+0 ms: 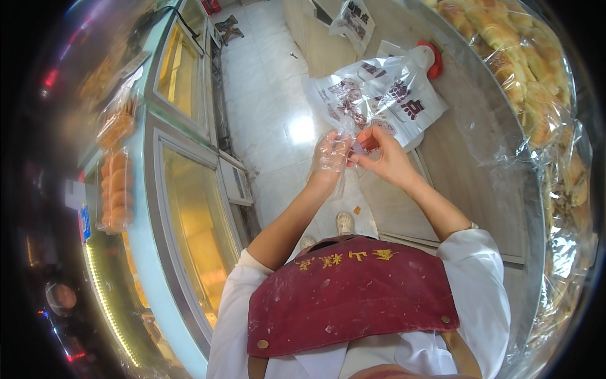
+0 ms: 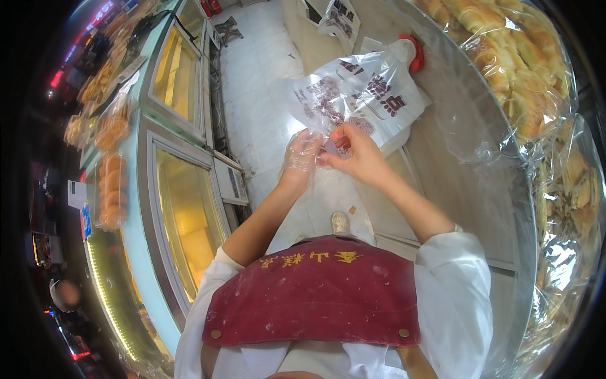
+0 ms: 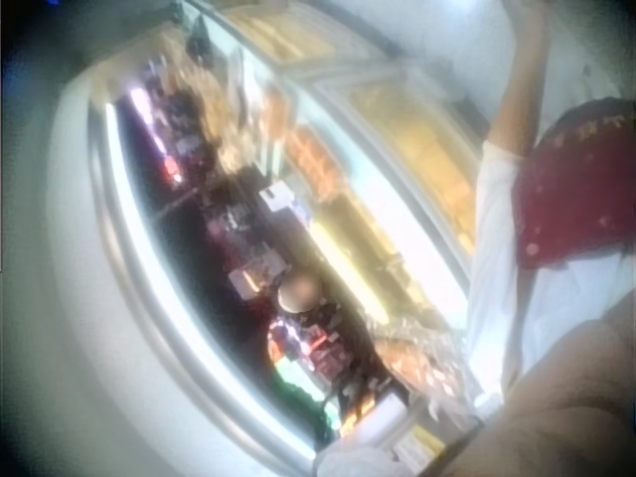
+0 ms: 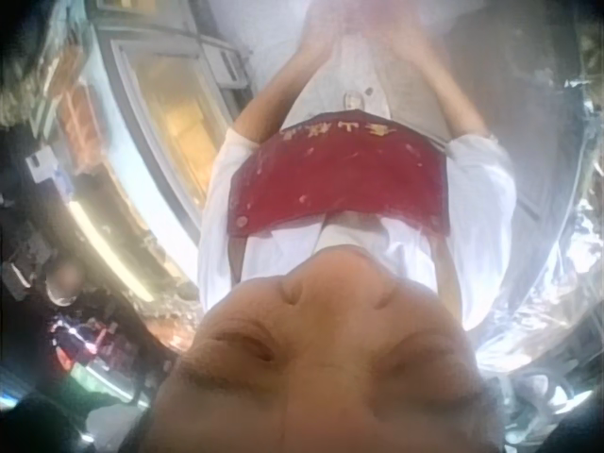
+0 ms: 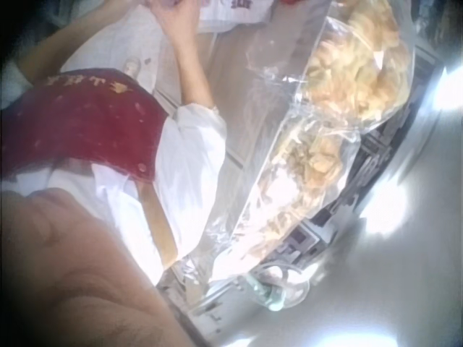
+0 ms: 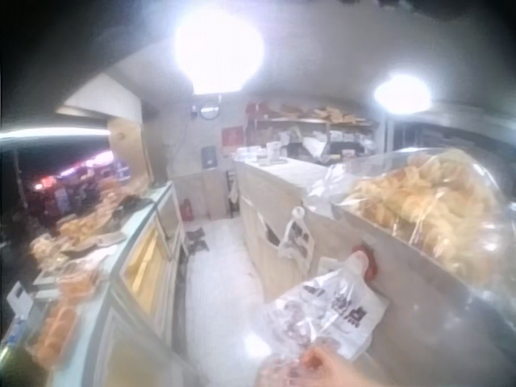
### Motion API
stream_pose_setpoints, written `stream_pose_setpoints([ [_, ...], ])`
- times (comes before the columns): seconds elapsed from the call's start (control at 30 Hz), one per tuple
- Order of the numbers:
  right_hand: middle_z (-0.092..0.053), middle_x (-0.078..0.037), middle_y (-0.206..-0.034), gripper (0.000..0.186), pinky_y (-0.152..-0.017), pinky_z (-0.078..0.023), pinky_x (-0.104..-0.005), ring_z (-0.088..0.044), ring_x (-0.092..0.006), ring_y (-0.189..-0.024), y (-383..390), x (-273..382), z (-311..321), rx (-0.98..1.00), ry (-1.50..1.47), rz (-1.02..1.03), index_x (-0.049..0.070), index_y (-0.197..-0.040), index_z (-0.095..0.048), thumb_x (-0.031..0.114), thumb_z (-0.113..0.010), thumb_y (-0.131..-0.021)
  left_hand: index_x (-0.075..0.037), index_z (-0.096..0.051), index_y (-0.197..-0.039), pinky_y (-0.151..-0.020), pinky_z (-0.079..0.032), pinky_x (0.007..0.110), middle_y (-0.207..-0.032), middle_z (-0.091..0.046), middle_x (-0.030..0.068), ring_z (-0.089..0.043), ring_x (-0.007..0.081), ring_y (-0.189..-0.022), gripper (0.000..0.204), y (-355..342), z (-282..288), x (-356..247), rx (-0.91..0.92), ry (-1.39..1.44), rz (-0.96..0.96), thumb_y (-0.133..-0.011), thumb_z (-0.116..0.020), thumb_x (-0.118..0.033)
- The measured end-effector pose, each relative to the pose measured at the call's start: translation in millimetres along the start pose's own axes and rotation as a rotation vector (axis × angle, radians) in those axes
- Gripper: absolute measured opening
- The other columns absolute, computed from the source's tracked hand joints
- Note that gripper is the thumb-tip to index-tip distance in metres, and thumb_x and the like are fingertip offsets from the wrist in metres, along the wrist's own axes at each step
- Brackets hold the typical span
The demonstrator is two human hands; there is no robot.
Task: The person pipes small dollops of dough onto a baking tray using a piping bag, then moves to a display case to pack baked pastries into a plastic container, weighs them, and places them into a branded bag.
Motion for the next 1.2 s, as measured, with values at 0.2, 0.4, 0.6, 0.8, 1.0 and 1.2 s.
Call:
stream_pose_setpoints([
  [0.2,-0.056,-0.008,-0.086,0.011,-0.059,-0.046,-0.0339,-0.059,-0.0243,-0.071,13.7,28.8,4.9,-0.076,0.399,0.114,0.004,-0.082,-0.054,0.010,-0.063,-0.079,-0.003,-0.056,-0.098,-0.059,-0.046,0.025,-0.085,-0.059,0.0054,-0.059,0.0144,-0.065,0.029,4.3,-1.2,1.3,0.027,-0.047,0.035,-0.092,-0.053,-0.031],
  [0.4,-0.056,-0.009,-0.080,0.007,-0.057,-0.046,-0.0347,-0.059,-0.0255,-0.069,15.7,14.1,6.6,-0.098,0.278,0.009,0.002,-0.081,-0.055,0.006,-0.060,-0.079,-0.004,-0.057,-0.103,-0.059,-0.045,0.025,-0.083,-0.059,0.0056,-0.059,0.0146,-0.065,0.030,9.7,-10.8,9.6,0.086,0.051,0.048,-0.091,-0.054,-0.031],
  [0.6,-0.057,-0.008,-0.076,0.007,-0.056,-0.045,-0.0290,-0.057,-0.0186,-0.066,21.6,-6.2,10.4,-0.141,0.111,-0.100,0.001,-0.083,-0.055,0.003,-0.060,-0.078,-0.003,-0.052,-0.110,-0.052,-0.043,0.024,-0.084,-0.059,0.0053,-0.058,0.0139,-0.063,0.031,15.6,-4.6,23.8,-0.033,-0.008,0.169,-0.089,-0.057,-0.024],
  [0.8,-0.053,0.000,-0.075,0.005,-0.059,-0.041,-0.0200,-0.049,-0.0056,-0.067,32.2,-35.0,1.0,-0.160,-0.260,-0.247,0.003,-0.083,-0.053,0.004,-0.057,-0.084,-0.002,-0.050,-0.100,-0.050,-0.043,0.025,-0.082,-0.055,0.0035,-0.054,0.0121,-0.062,0.020,15.0,-3.2,40.8,-0.048,-0.026,0.040,-0.088,-0.056,-0.017],
  [1.0,-0.054,0.001,-0.085,0.005,-0.071,-0.042,-0.0201,-0.052,-0.0055,-0.076,32.4,-21.8,27.4,-0.232,-0.380,-0.145,0.004,-0.093,-0.051,0.005,-0.054,-0.090,-0.003,-0.051,-0.103,-0.053,-0.046,0.027,-0.082,-0.055,0.0061,-0.052,0.0144,-0.063,0.020,25.2,86.8,116.3,-0.397,-0.027,0.488,-0.088,-0.055,-0.016],
  [1.2,-0.057,-0.002,-0.079,0.007,-0.063,-0.045,-0.0247,-0.056,-0.0098,-0.072,38.4,-5.5,-24.2,-0.050,-0.199,-0.075,0.003,-0.088,-0.057,-0.001,-0.053,-0.083,-0.004,-0.052,-0.107,-0.061,-0.049,0.031,-0.082,-0.058,0.0083,-0.057,0.0194,-0.068,0.023,39.7,35.0,31.6,-0.080,0.393,0.023,-0.088,-0.056,-0.016],
])
Point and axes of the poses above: each hand's wrist, its own y-axis away from the middle knuckle, its own z-axis out of the back of the hand, x = y × z, the point moved 10 cm from there along -y, towards the middle knuckle
